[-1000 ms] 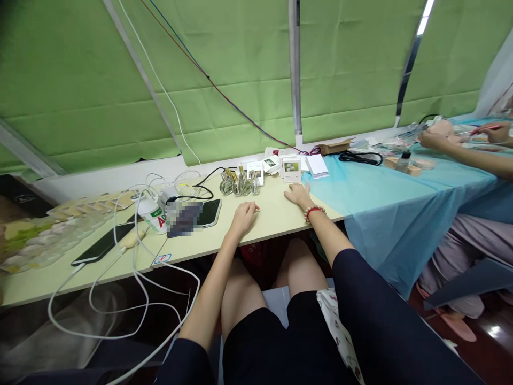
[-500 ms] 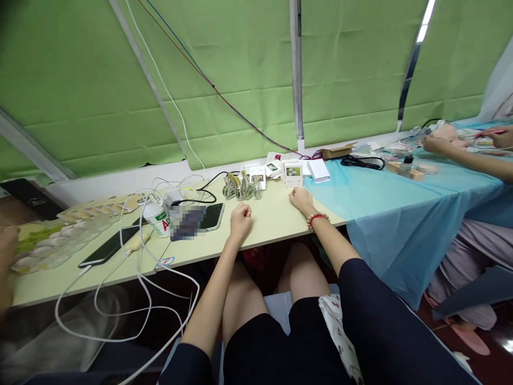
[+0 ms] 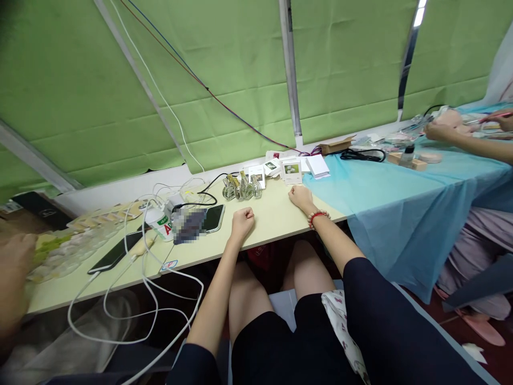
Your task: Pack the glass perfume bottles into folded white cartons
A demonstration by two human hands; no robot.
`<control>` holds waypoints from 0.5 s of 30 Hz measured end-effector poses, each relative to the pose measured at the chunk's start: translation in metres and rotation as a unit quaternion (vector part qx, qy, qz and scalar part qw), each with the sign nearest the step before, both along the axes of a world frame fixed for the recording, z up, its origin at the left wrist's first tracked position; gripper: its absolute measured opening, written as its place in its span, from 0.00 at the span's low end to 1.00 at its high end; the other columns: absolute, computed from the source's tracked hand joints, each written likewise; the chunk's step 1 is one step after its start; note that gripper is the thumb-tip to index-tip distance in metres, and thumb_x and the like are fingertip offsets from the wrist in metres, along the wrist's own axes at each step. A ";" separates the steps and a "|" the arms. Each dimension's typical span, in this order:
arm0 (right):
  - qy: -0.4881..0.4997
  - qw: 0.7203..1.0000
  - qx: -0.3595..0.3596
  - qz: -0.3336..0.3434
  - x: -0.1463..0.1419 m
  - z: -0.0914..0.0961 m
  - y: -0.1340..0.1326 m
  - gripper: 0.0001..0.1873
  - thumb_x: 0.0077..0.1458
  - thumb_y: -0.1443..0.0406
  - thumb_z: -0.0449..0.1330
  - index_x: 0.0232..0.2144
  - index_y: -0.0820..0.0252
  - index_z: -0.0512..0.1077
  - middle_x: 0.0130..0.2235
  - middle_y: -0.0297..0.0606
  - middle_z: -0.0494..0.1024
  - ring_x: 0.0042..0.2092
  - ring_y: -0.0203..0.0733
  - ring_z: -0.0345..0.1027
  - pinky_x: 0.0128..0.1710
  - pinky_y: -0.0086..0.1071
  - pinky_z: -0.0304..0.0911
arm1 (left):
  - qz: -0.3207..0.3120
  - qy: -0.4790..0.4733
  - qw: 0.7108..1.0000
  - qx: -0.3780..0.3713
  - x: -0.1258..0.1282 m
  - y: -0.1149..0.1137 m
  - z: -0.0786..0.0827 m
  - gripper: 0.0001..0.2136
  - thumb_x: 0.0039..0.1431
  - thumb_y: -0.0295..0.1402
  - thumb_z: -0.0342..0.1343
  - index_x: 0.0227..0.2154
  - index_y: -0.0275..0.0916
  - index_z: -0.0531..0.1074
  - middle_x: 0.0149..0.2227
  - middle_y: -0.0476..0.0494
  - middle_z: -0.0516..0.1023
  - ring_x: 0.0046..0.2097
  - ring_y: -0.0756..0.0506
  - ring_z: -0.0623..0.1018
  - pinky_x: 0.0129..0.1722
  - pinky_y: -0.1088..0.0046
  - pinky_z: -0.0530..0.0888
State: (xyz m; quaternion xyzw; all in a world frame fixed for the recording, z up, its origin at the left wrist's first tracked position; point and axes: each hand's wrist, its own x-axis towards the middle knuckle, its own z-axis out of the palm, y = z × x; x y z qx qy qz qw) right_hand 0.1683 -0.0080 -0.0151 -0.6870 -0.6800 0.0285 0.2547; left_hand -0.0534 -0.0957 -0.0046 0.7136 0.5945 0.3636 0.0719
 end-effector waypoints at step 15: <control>0.004 1.000 -0.003 0.007 -0.001 0.002 -0.008 0.16 0.58 0.65 0.48 0.40 0.61 0.74 0.40 0.45 0.79 0.43 0.47 0.71 0.38 0.32 0.59 | -0.017 -0.070 0.997 0.033 0.004 0.000 0.006 0.11 0.45 0.27 0.48 0.15 0.39 0.50 0.18 0.53 0.54 0.23 0.52 0.56 0.28 0.75 0.58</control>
